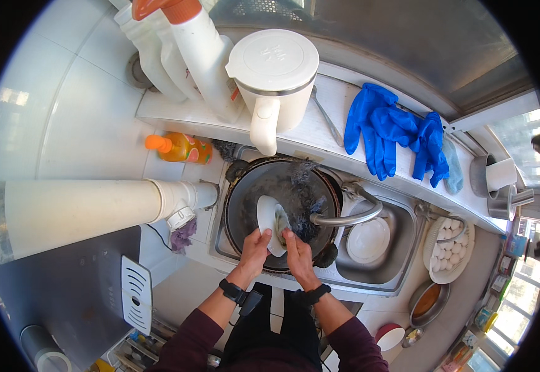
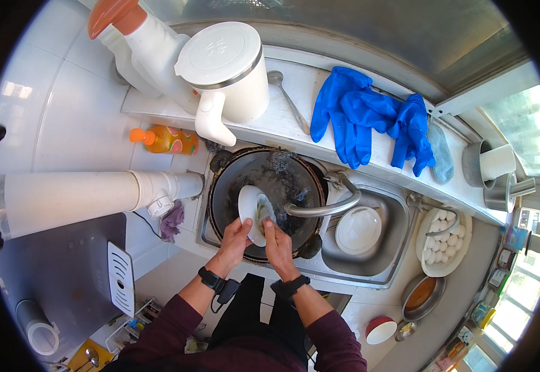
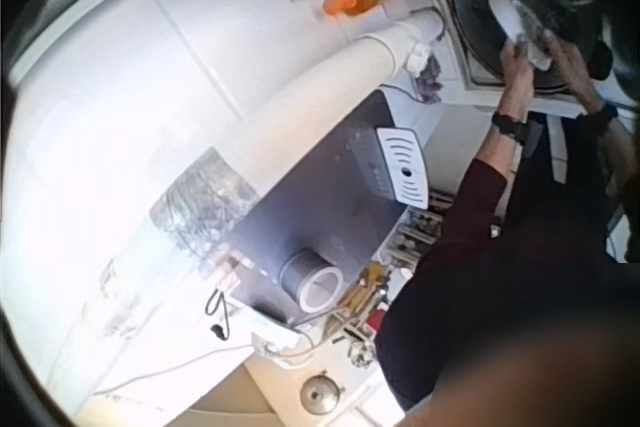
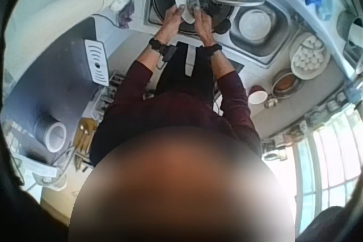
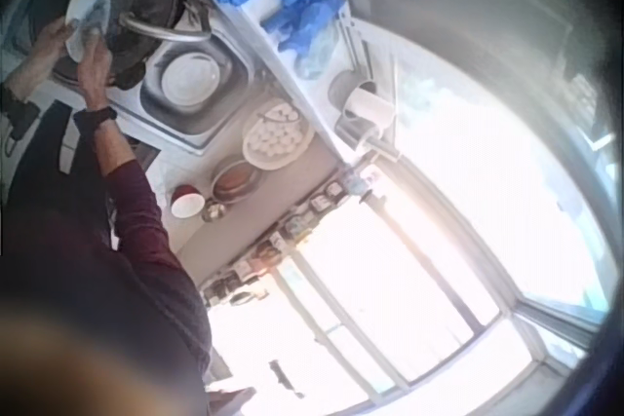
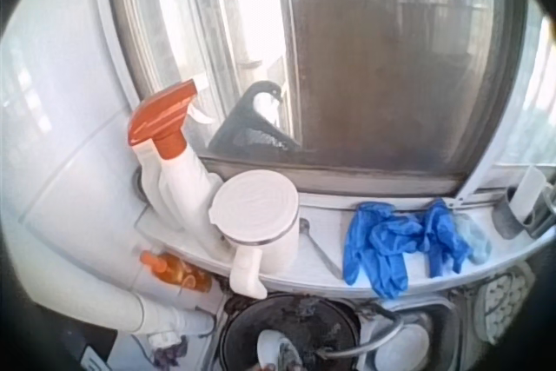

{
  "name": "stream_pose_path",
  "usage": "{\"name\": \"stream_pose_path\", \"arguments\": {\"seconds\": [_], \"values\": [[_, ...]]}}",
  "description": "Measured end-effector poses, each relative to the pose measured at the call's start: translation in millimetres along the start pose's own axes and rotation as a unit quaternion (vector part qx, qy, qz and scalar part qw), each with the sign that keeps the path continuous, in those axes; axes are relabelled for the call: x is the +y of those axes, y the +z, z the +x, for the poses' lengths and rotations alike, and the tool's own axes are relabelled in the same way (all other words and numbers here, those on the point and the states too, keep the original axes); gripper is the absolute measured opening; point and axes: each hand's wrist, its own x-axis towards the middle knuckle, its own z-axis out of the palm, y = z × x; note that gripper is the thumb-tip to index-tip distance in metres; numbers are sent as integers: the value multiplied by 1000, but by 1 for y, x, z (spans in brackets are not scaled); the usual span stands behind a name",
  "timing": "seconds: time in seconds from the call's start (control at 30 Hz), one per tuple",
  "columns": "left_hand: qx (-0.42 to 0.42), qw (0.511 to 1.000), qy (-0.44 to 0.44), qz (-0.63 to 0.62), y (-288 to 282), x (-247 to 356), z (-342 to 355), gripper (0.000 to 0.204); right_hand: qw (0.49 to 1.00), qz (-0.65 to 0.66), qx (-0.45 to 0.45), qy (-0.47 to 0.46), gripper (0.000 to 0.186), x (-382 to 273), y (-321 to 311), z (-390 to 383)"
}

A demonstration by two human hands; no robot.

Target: The person washes a ladle, a red bowl, and a white plate in a kitchen sink using a sponge and running water. They scrub each item and rinse it under the tap.

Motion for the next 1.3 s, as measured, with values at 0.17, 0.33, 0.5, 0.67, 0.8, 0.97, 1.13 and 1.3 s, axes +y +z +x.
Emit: {"name": "stream_pose_path", "arguments": {"seconds": [0.17, 0.33, 0.5, 0.67, 0.8, 0.97, 1.13, 1.3], "values": [[-4, 998, 9, 66, 1, -7, 2, 33, 997, 19, -17, -73, 42, 3, 27, 72], [-2, 999, 22, 49, 6, -10, 2, 32, 994, -107, -6, -22, 41, 24, 24, 118], [11, 1000, 23, -13, 8, -4, 3, 34, 978, -201, -34, 35, 52, 35, 1, 87], [19, 999, 10, -25, 7, -5, 7, 34, 975, -176, -37, 131, 54, 11, -13, 17], [23, 999, -12, -25, 4, -7, 8, 34, 997, -70, 8, -37, 54, -7, 9, -26], [13, 1000, -8, -21, 1, -8, 9, 35, 992, -64, -47, -93, 56, -1, 22, 36], [1, 1000, 4, -12, 4, -9, 9, 35, 976, -196, -81, 51, 61, 10, 7, 90], [22, 1000, -3, -18, 4, -5, 8, 34, 981, -161, -74, 75, 59, 5, -21, 19]]}}
